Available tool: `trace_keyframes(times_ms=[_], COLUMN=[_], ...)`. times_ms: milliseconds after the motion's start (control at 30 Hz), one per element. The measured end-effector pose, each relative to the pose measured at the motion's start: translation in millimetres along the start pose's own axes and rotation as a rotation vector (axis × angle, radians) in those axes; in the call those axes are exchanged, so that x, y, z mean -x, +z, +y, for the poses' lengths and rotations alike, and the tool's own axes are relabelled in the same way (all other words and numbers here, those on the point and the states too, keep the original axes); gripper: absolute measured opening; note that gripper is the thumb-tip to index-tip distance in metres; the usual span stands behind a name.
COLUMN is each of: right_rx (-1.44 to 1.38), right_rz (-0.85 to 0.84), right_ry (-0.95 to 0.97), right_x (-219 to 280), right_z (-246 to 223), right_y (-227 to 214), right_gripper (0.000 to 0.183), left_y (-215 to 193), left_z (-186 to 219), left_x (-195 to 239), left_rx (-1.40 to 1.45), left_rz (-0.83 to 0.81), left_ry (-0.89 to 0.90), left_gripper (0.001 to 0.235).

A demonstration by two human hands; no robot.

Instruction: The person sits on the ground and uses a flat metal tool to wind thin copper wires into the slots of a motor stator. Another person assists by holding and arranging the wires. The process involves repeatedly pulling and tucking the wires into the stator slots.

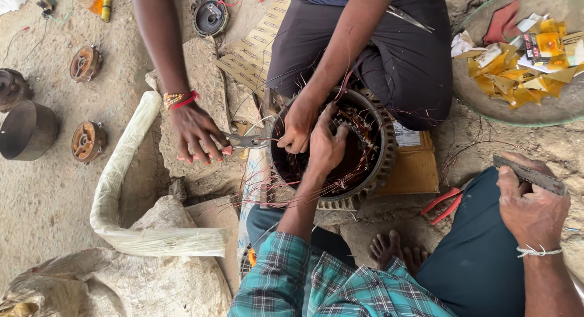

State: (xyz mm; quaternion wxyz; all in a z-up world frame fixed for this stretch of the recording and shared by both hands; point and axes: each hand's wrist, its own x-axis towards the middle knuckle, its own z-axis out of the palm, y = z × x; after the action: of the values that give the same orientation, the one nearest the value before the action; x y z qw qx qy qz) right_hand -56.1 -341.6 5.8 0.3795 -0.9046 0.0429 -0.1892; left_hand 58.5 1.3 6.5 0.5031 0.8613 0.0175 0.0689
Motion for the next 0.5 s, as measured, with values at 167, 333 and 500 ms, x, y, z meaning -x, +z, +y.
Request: trace_keyframes(times_ms=[167,333,500], right_rx=[-0.033,-0.122,-0.193], right_rz=[-0.018,-0.028,-0.034], right_ry=[0.068,0.037,0.056], right_x=[-5,-6,-8], right_z=[-1,-5,-2], right_y=[0,2,7], right_gripper=[0.014,0.013,0.012], left_y=[11,13,8], left_z=[7,15,12], left_x=[-3,-9,-1], left_rx=[-0.033,-0.015,-0.035], left_rz=[0.146,0.238,0.232], left_ry=[-0.241,-0.322,-0.382], left_gripper=[0.047,0.039,0.034])
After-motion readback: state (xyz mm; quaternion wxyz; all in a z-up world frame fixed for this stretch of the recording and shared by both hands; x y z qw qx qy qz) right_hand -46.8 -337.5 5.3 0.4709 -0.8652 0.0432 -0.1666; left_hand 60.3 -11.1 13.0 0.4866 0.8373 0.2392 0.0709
